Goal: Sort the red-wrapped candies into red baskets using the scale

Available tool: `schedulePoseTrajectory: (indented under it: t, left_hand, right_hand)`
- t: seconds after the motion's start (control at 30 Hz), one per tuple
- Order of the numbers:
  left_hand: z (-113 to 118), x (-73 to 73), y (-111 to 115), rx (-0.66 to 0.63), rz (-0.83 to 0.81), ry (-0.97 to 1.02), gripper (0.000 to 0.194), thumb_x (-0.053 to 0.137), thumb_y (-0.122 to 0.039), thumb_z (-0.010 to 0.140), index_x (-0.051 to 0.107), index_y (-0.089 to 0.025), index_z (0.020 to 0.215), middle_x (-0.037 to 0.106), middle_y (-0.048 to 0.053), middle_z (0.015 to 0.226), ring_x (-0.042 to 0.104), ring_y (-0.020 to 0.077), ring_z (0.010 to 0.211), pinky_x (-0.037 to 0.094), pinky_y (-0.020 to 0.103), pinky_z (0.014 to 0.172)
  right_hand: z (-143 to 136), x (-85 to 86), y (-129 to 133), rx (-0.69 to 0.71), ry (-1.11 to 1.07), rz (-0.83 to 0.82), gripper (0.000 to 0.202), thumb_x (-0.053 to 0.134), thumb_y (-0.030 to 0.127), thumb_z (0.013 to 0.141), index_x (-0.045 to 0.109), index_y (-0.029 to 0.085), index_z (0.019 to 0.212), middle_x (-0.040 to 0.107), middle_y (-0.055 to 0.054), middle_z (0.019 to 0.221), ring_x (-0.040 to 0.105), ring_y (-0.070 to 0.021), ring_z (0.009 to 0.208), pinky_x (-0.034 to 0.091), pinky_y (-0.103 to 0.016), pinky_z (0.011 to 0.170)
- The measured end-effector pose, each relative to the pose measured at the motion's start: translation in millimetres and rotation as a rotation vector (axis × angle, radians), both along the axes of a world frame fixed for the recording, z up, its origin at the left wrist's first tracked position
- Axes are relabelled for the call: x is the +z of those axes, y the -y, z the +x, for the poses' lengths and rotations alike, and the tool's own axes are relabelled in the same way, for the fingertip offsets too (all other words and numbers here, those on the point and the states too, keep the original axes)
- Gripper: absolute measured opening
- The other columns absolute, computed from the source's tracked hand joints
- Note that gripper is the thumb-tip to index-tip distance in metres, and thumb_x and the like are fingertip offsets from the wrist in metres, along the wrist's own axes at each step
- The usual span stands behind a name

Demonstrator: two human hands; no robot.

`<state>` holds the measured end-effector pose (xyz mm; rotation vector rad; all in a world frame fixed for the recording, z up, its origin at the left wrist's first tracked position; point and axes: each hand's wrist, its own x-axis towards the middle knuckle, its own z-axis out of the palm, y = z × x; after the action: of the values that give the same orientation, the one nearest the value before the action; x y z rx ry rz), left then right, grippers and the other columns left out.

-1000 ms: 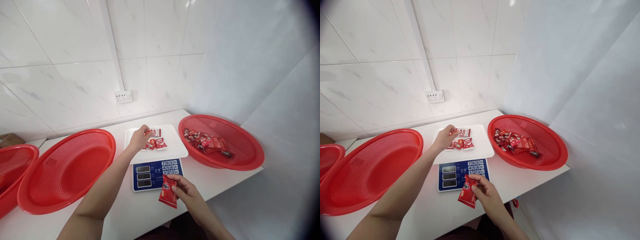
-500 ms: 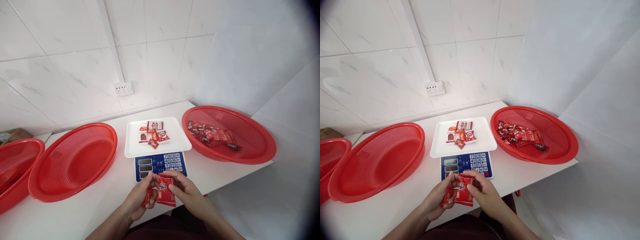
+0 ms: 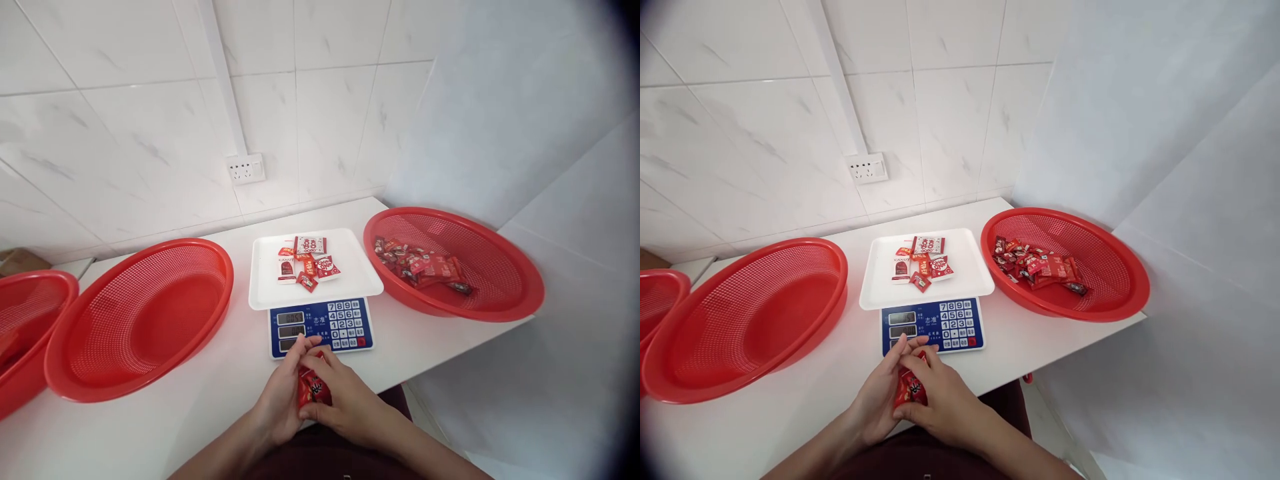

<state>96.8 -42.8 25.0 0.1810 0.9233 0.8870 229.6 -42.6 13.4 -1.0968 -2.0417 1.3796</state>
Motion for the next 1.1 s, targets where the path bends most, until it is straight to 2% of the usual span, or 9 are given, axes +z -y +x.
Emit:
schedulePoseTrajectory:
  t: [0.2, 0.33, 0.43, 0.5, 0.6, 0.7, 0.77, 0.93, 1.1]
  left_hand:
    - [-0.8, 12.8, 0.7, -0.051, 0.187, 0.087, 0.05, 0.042, -0.059, 0.082, 0.047, -0.026, 0.12, 0.049, 0.008, 0.128, 0.05, 0.0225, 0.116, 0.043, 0.035, 0.093]
    - [-2.0, 13.4, 5.9, -0.175, 0.362, 0.12, 0.058, 0.05, -0.061, 0.077, 0.044, -0.029, 0.124, 0.043, 0.007, 0.136, 0.04, 0.0243, 0.125, 0.035, 0.039, 0.1]
    - [-9.0, 8.9, 8.5, -0.222, 0.458, 0.041, 0.052, 0.047, -0.06, 0.08, 0.047, -0.029, 0.122, 0.042, 0.008, 0.137, 0.037, 0.0261, 0.127, 0.036, 0.043, 0.099]
    - [-19.7, 5.4, 7.2, -0.214, 0.539, -0.131, 0.045, 0.047, -0.055, 0.082, 0.052, -0.026, 0.116, 0.048, 0.01, 0.13, 0.042, 0.0267, 0.123, 0.039, 0.043, 0.096]
    - [-44.1, 0.6, -1.1, -0.084, 0.699, -0.613, 0.034, 0.053, -0.046, 0.082, 0.055, -0.024, 0.108, 0.056, 0.009, 0.115, 0.051, 0.0239, 0.109, 0.042, 0.04, 0.093]
    - [-70.5, -3.6, -15.3, 0.157, 0.826, -1.112, 0.033, 0.053, -0.042, 0.082, 0.052, -0.024, 0.109, 0.052, 0.008, 0.12, 0.051, 0.0222, 0.109, 0.039, 0.041, 0.097]
    - [-83.7, -6.0, -25.2, 0.209, 0.84, -1.348, 0.037, 0.05, -0.043, 0.083, 0.049, -0.023, 0.114, 0.047, 0.01, 0.129, 0.046, 0.0247, 0.117, 0.037, 0.043, 0.099]
    - [-93.0, -7.9, -43.9, -0.052, 0.719, -1.506, 0.051, 0.038, -0.048, 0.086, 0.038, -0.021, 0.129, 0.051, 0.015, 0.126, 0.052, 0.029, 0.112, 0.044, 0.046, 0.087]
    - [-88.3, -4.1, -54.4, -0.141, 0.715, -1.539, 0.055, 0.03, -0.05, 0.088, 0.034, -0.018, 0.133, 0.059, 0.013, 0.104, 0.06, 0.0255, 0.091, 0.048, 0.042, 0.076]
  right_hand:
    - [0.0, -0.3, 3.2, -0.132, -0.155, 0.298, 0.017, 0.056, 0.008, 0.072, 0.062, 0.023, 0.079, 0.056, -0.004, 0.092, 0.055, -0.017, 0.089, 0.047, -0.03, 0.078]
    - [9.0, 10.6, -4.5, -0.191, -0.16, 0.414, 0.014, 0.054, 0.012, 0.073, 0.06, 0.024, 0.075, 0.058, -0.004, 0.088, 0.058, -0.0171, 0.084, 0.049, -0.03, 0.074]
    - [33.8, 23.8, -26.8, -0.375, -0.025, 0.514, 0.01, 0.053, 0.023, 0.078, 0.062, 0.026, 0.075, 0.06, -0.006, 0.09, 0.059, -0.0201, 0.086, 0.048, -0.034, 0.078]
    - [59.8, 33.4, -50.1, -0.574, 0.112, 0.589, 0.012, 0.052, 0.029, 0.079, 0.064, 0.027, 0.078, 0.06, -0.007, 0.094, 0.058, -0.0231, 0.091, 0.046, -0.038, 0.084]
    - [100.4, 43.9, -85.3, -0.777, 0.33, 0.642, 0.023, 0.048, 0.035, 0.081, 0.065, 0.025, 0.094, 0.057, -0.009, 0.109, 0.054, -0.0271, 0.105, 0.042, -0.043, 0.091]
    - [122.5, 45.5, -102.8, -0.801, 0.536, 0.691, 0.038, 0.049, 0.04, 0.082, 0.061, 0.024, 0.113, 0.043, -0.01, 0.132, 0.042, -0.0325, 0.121, 0.036, -0.049, 0.096]
    - [122.7, 41.8, -102.3, -0.782, 0.558, 0.732, 0.04, 0.047, 0.041, 0.083, 0.059, 0.023, 0.117, 0.044, -0.01, 0.134, 0.04, -0.0314, 0.124, 0.036, -0.047, 0.097]
    - [100.1, 29.5, -91.0, -0.713, 0.669, 0.474, 0.034, 0.038, 0.036, 0.088, 0.062, 0.021, 0.107, 0.07, -0.008, 0.089, 0.065, -0.0258, 0.082, 0.047, -0.035, 0.068]
    - [88.0, 24.0, -94.0, -0.664, 0.74, 0.376, 0.035, 0.035, 0.035, 0.09, 0.059, 0.019, 0.11, 0.071, -0.008, 0.085, 0.065, -0.027, 0.079, 0.043, -0.033, 0.064]
